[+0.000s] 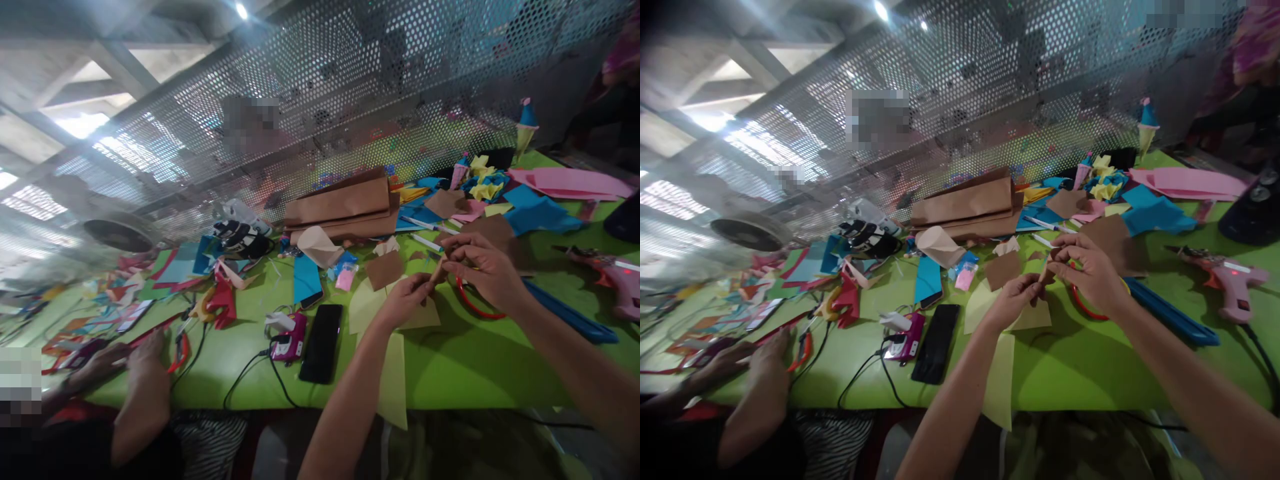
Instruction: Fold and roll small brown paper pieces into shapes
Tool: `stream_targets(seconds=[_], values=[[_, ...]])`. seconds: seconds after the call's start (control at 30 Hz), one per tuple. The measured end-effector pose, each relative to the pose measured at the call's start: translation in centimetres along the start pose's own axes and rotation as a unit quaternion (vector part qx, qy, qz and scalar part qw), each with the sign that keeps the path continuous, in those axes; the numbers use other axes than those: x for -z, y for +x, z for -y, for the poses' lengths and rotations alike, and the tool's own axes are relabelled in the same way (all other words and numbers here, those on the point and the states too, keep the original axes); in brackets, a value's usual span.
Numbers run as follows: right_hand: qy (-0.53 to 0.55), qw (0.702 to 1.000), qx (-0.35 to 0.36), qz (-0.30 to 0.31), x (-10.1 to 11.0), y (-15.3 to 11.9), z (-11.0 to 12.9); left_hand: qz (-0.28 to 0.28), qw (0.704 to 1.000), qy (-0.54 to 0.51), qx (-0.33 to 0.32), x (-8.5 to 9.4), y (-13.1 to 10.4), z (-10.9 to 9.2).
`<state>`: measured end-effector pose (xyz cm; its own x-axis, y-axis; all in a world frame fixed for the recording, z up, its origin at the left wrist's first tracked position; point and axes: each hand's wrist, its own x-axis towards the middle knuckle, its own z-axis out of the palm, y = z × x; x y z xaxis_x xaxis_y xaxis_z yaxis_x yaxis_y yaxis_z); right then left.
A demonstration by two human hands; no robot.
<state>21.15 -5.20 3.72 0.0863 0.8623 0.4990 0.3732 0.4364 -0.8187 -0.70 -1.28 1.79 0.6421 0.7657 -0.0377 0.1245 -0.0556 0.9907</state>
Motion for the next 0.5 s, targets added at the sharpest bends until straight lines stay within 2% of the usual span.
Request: stream_targets(seconds=[0.23, 0.5], values=[[0.024, 0.999, -0.024, 0.01, -0.13, -0.02, -0.35, 0.001, 0.999, -0.025, 0.029, -0.04, 0.03, -0.26], [0.034, 0.998, -0.052, -0.002, -0.02, -0.15, 0.05, -0.029, 0.991, -0.122, 0.036, -0.25, 0.34, 0.36]])
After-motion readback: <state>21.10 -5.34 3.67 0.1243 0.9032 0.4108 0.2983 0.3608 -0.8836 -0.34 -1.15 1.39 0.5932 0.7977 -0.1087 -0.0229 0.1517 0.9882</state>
